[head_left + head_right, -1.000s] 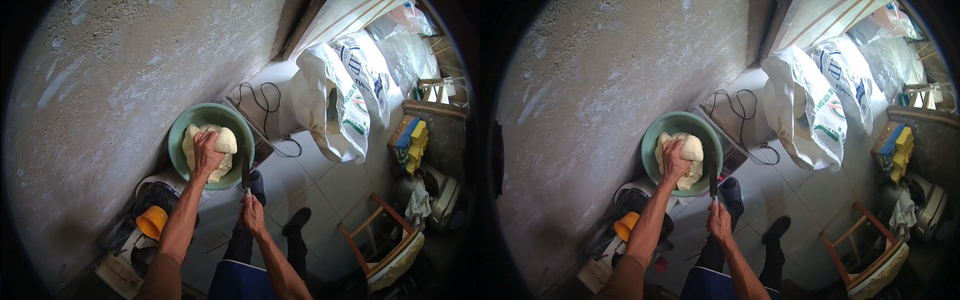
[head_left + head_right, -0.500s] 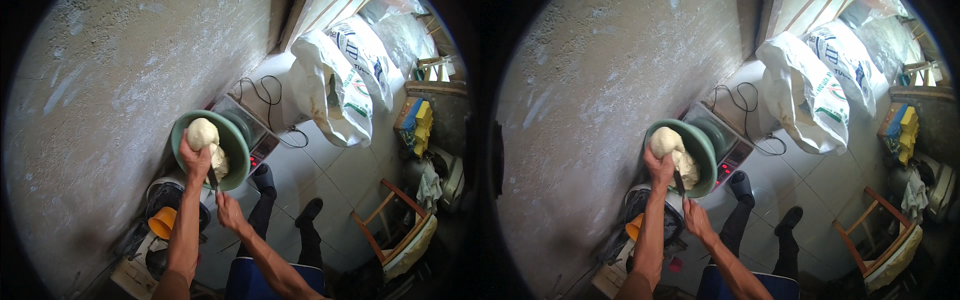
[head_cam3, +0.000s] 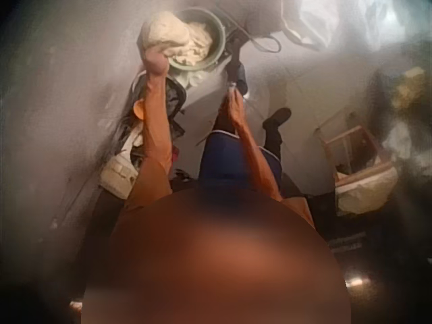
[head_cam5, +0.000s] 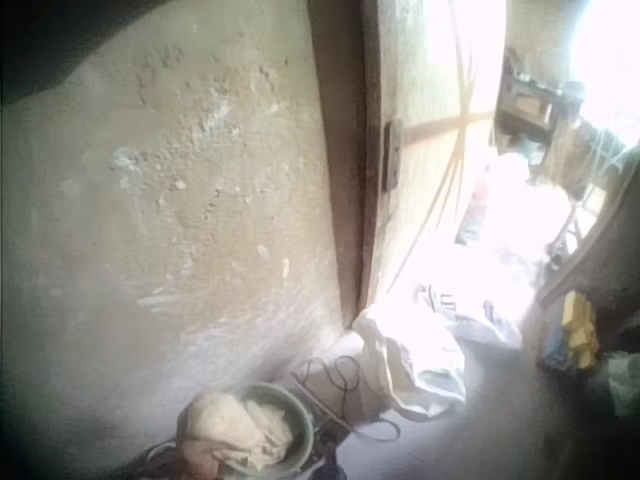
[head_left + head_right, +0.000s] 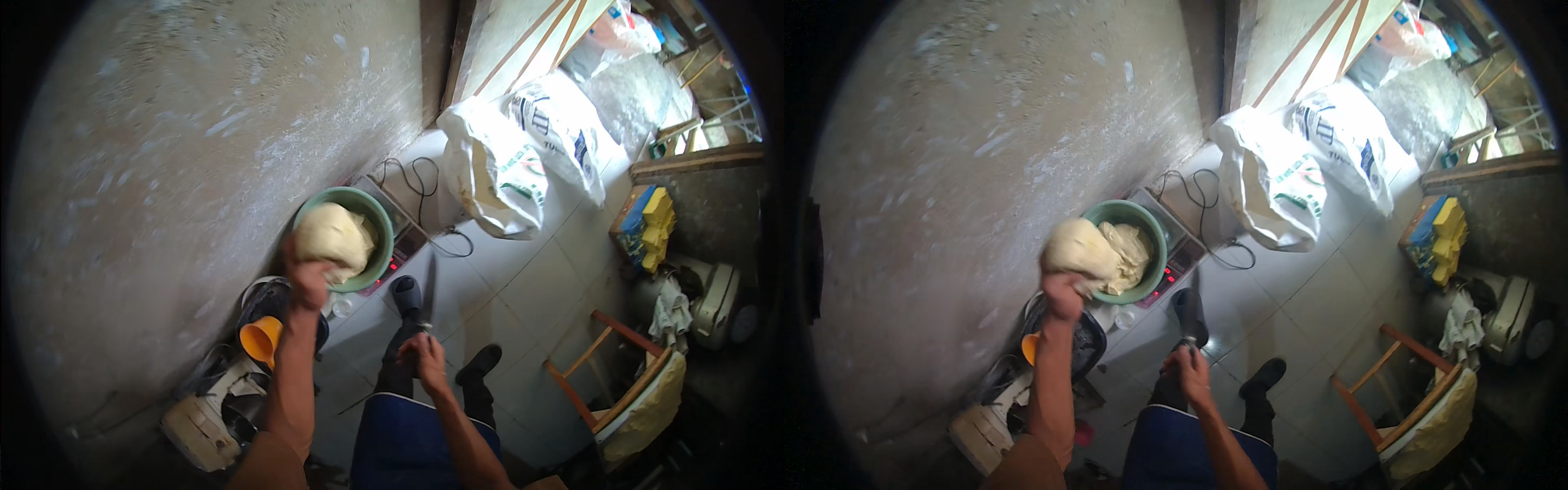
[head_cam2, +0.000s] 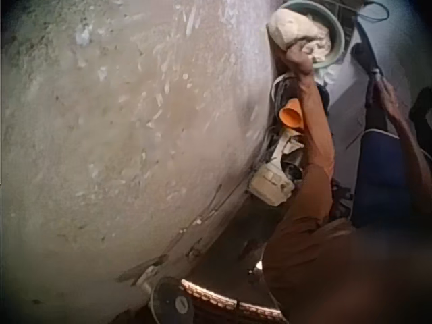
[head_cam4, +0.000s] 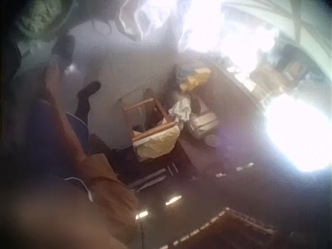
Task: The person portions a large sheet of dough into small balls, rolls them, and places them on a wooden board. They then cut a larger mass of dough with a knife, weigh a portion in a bowl, and operate a stand mixer.
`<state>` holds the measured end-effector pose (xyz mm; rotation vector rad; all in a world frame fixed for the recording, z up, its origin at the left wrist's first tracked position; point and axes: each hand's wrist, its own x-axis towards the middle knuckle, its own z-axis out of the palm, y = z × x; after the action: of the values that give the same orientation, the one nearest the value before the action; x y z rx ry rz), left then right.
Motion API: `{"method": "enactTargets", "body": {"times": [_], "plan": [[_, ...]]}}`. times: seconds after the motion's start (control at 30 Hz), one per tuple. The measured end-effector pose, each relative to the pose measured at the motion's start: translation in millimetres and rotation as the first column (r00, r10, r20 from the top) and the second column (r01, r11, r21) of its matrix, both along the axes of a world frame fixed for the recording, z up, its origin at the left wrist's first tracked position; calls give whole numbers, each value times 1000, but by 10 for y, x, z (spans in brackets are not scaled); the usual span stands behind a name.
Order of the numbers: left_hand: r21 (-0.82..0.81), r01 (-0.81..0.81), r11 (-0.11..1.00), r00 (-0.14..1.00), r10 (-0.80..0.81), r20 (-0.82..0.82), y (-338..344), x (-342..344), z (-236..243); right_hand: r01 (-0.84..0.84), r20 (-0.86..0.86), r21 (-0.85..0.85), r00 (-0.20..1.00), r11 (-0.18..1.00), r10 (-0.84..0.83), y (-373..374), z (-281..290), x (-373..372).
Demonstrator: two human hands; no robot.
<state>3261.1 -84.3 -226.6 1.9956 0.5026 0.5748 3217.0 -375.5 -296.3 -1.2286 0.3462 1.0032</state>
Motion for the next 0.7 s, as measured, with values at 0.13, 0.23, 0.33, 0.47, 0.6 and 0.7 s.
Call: {"method": "enactTargets", "body": {"times": [0.13,0.23,0.33,0.47,0.6,0.7], "plan": [[-201,249,948,933,-290,-214,-1989,-197,481,297,22,361,945,884,-326,-1471,695,69],[-245,555,795,740,-607,-291,-3701,-387,823,337,-9,428,929,839,-369,-2601,1254,-46],[-254,794,552,494,-830,-259,-5036,-766,1214,491,86,114,861,864,-501,-3977,1558,-486],[-360,921,148,187,-979,76,-6141,-1065,1725,587,498,-48,715,808,-491,-6048,1877,-759],[-262,776,574,619,-773,138,-6588,-1016,2053,795,904,-318,418,517,-87,-7867,2720,-448],[-290,556,779,779,-610,-145,-6305,-1131,2068,824,882,-458,376,334,282,-8669,2949,-132]]}}
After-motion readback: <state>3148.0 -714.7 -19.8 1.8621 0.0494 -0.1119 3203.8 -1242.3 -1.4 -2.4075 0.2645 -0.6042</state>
